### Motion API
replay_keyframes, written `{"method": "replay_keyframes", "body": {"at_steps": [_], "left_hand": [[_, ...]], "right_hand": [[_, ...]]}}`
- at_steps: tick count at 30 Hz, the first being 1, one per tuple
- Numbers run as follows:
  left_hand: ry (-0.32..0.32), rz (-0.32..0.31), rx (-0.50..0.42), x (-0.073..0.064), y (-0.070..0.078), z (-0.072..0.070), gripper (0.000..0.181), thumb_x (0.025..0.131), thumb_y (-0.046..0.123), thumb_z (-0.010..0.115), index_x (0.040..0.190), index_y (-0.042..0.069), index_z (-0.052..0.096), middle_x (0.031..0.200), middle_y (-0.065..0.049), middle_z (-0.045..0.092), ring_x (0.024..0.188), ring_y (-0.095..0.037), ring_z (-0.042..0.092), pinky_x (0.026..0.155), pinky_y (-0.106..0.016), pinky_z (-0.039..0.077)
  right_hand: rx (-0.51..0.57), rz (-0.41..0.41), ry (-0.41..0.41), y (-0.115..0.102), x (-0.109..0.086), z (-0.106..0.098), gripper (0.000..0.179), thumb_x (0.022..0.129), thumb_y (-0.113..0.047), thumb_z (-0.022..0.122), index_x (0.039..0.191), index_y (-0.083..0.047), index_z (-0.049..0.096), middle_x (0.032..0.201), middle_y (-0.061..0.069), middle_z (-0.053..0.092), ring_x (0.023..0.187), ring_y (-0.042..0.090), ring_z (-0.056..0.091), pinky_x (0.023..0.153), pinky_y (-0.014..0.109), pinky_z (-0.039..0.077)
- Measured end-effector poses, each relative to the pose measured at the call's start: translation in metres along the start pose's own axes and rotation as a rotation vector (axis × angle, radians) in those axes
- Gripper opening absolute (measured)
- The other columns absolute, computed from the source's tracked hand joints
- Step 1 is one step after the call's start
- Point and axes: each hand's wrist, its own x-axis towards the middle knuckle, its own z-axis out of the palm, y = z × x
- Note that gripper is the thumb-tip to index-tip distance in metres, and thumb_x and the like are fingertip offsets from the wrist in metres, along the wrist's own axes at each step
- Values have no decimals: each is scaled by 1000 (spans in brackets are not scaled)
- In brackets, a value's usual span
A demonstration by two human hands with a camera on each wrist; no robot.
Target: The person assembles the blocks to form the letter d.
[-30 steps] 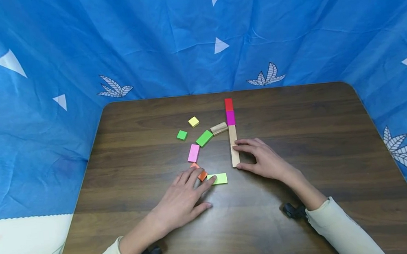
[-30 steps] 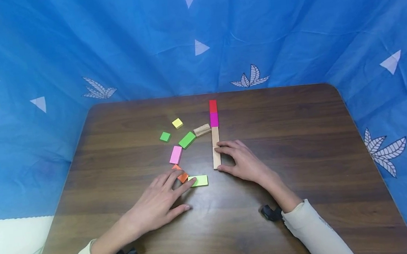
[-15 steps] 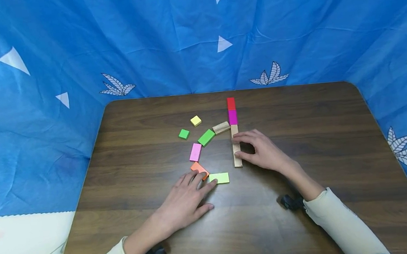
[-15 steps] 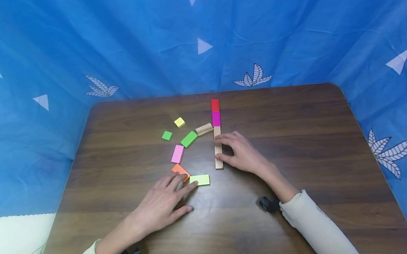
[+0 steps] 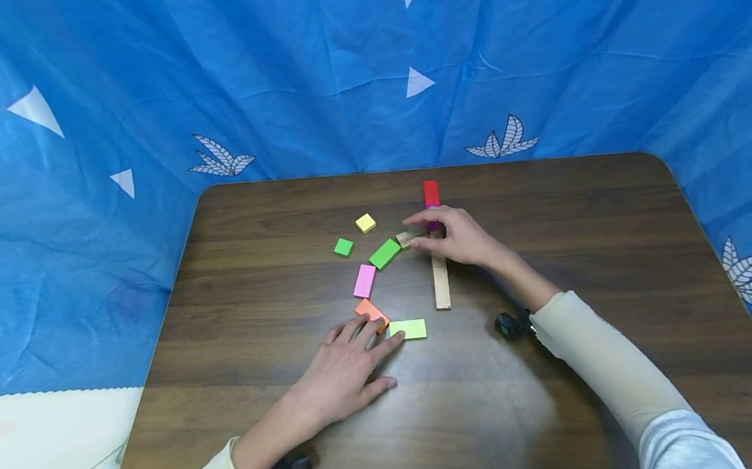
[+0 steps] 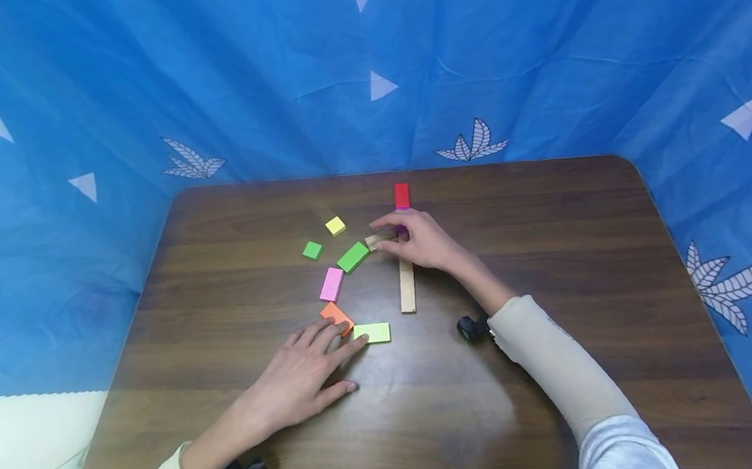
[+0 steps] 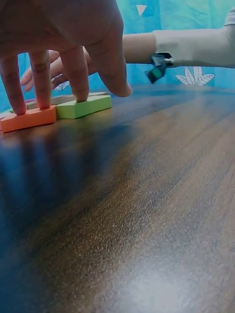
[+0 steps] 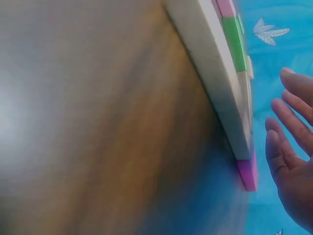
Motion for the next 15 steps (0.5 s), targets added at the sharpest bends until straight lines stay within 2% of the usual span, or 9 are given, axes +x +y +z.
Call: {"method": "replay_keyframes", "body": {"at_steps": [2,5,9,15], "left_hand": [[-5,-3,-5,0,0,0,71,98,59,72,161,34,50,161,-3,52,154,-33,44,118,-59,46],[-9,-6,-11,1,0,0,70,99,59,72,161,34,50,161,-3,51,155,-33,44,116,-60,47],[-11,-8,-13,2,0,1,70,99,59,71,161,35,50,161,-3,51,155,-33,43,115,-61,47],[-11,-15,-22,2,0,2,70,98,60,71,161,35,50,162,-3,51,156,-34,43,116,-62,47]], "right_hand": [[6,6,-14,0,12,2,40,98,-21,81,136,-10,74,130,11,77,103,31,66,86,39,53],[8,21,-39,1,28,5,39,99,-22,80,135,-10,75,132,10,77,108,28,69,87,40,56],[-1,28,-74,-1,47,10,40,100,-23,79,136,-9,73,135,10,76,123,27,70,101,47,58],[-60,41,-129,-4,73,18,45,100,-24,79,141,-9,70,140,12,71,126,31,68,106,48,56]]}}
